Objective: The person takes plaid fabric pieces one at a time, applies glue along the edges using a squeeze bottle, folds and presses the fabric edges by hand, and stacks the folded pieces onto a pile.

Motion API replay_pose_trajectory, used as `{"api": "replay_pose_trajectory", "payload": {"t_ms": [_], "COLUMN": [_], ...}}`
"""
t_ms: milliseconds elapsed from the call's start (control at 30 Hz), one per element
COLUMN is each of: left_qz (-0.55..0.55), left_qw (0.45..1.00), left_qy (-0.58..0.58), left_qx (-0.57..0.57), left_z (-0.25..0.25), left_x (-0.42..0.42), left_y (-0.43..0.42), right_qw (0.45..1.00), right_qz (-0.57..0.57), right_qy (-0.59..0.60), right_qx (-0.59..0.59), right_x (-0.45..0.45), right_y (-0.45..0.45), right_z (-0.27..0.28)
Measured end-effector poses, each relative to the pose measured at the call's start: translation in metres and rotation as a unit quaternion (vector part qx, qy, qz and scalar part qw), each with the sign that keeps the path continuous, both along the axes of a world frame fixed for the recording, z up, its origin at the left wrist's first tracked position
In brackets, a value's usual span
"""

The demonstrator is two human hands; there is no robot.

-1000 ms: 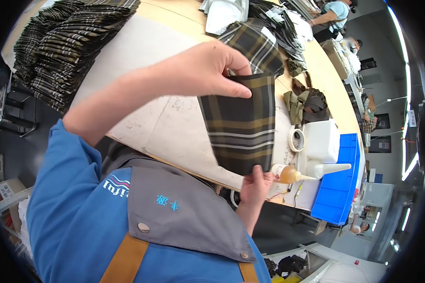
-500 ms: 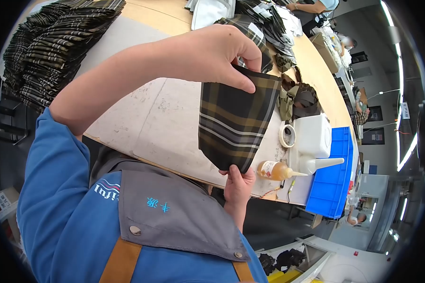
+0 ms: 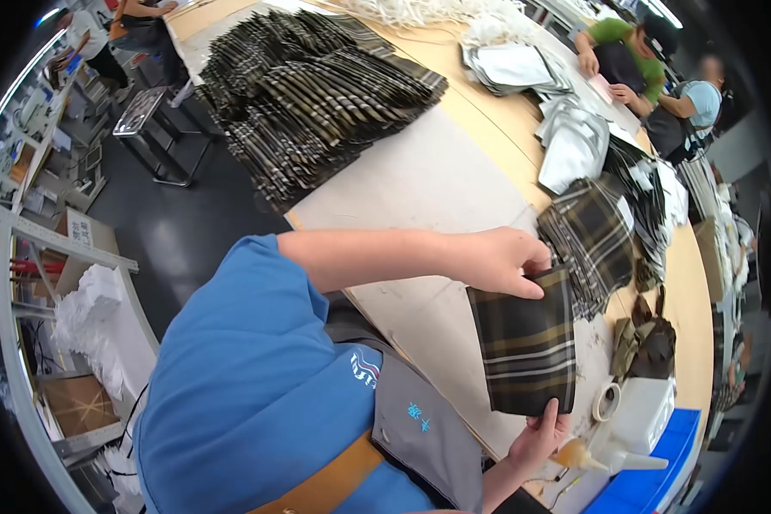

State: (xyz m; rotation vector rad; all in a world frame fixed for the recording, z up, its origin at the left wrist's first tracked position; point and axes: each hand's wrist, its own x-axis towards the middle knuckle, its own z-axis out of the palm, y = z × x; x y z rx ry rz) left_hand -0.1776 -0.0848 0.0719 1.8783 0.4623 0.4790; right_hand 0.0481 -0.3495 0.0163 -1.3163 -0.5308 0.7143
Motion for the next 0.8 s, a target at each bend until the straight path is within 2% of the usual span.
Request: {"api": "replay_pose_trajectory", "payload": {"t_ms": [67,100,167,200,233,300,333,367,433,533,800], "left_qz": [0.039,0.07,0.087,0.152,0.211,0.064,0.018,-0.029,-0.057,-0.076,-0.08], "left_qw": [0.999,0.996,0.994,0.972,0.926,0.934,0.935,0.934,0.927,0.917,0.917], "left_qy": [0.021,0.039,0.064,0.036,0.008,0.087,0.084,0.078,0.106,0.129,0.125], "left_qx": [0.016,0.03,0.03,0.173,0.313,0.34,0.345,0.349,0.355,0.37,0.369], "left_z": [-0.018,-0.028,-0.054,-0.078,-0.091,-0.097,-0.101,-0.106,-0.115,-0.129,-0.123], "left_x": [-0.01,-0.015,-0.021,-0.02,-0.018,-0.016,-0.017,-0.018,-0.02,-0.026,-0.036], "left_y": [0.003,0.005,0.002,-0.006,-0.016,-0.038,-0.05,-0.06,-0.073,-0.083,-0.088], "right_qw": [0.995,0.995,0.945,0.901,0.903,0.812,0.815,0.818,0.669,0.664,0.667], "right_qz": [0.054,0.06,0.019,-0.006,-0.002,0.06,0.126,0.123,0.24,0.244,0.221], "right_qy": [-0.039,-0.038,-0.228,-0.375,-0.373,-0.559,-0.55,-0.548,-0.684,-0.693,-0.702], "right_qx": [-0.071,-0.07,-0.234,-0.219,-0.211,-0.156,-0.129,-0.128,-0.165,-0.142,-0.117], "right_x": [0.017,0.015,0.009,-0.011,-0.013,-0.012,-0.021,-0.033,-0.048,-0.044,-0.048], "right_y": [0.01,0.017,0.039,0.046,0.046,0.034,0.03,0.027,0.022,0.016,0.014], "right_z": [-0.02,-0.025,-0.03,-0.019,-0.022,-0.033,-0.031,-0.026,-0.017,-0.041,-0.044]}}
